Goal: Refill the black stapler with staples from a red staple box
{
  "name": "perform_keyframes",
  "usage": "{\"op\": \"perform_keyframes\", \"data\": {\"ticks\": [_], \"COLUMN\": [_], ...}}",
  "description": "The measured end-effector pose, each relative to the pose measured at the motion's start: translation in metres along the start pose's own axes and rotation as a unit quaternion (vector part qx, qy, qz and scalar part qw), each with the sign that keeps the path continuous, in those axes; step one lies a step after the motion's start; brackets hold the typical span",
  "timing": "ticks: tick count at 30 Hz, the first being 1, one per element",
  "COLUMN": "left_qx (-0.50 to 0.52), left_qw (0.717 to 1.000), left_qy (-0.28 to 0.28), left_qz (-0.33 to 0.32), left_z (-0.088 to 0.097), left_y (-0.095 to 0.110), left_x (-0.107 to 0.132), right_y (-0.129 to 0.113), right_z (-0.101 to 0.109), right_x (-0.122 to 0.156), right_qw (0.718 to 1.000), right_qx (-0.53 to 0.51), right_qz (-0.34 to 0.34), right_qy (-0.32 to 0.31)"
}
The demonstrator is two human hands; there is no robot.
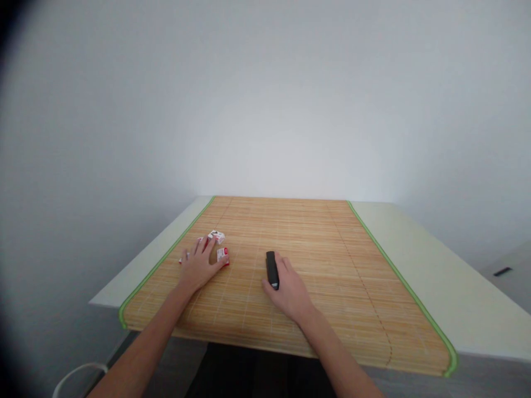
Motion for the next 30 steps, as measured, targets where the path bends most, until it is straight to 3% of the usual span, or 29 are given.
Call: {"op": "perform_keyframes", "data": {"ticks": [6, 12, 16, 24, 30], "left_qx": [0.001, 0.019, 0.035, 0.065, 0.069], "left_qw": [1.000, 0.999, 0.998, 0.996, 0.996], "left_qy": [0.012, 0.010, 0.011, 0.020, 0.035], "left_qz": [-0.012, -0.031, -0.044, -0.058, -0.051], "left_z": [0.001, 0.002, 0.002, -0.004, -0.006], "left_y": [-0.002, -0.002, -0.004, -0.015, -0.015], "left_x": [0.002, 0.003, 0.005, 0.003, 0.004], "right_y": [-0.031, -0.050, -0.064, -0.084, -0.071], "right_z": [-0.055, -0.101, -0.125, -0.130, -0.108], "right_x": [-0.021, -0.053, -0.065, -0.066, -0.062], "right_qw": [0.997, 0.993, 0.992, 0.989, 0.990], "right_qx": [-0.060, -0.112, -0.103, -0.125, -0.122], "right_qz": [-0.033, -0.041, -0.071, -0.077, -0.074], "right_qy": [-0.034, 0.010, -0.009, -0.023, -0.018]}}
Point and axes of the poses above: each hand's wrist, its own x-axis away from the middle knuckle, its own z-axis out of the back of the hand, y = z × x, the point moved 3 cm from there along -x, towards the middle knuckle, and after that the axes turned 11 degrees about -z, right-handed, at the moved point
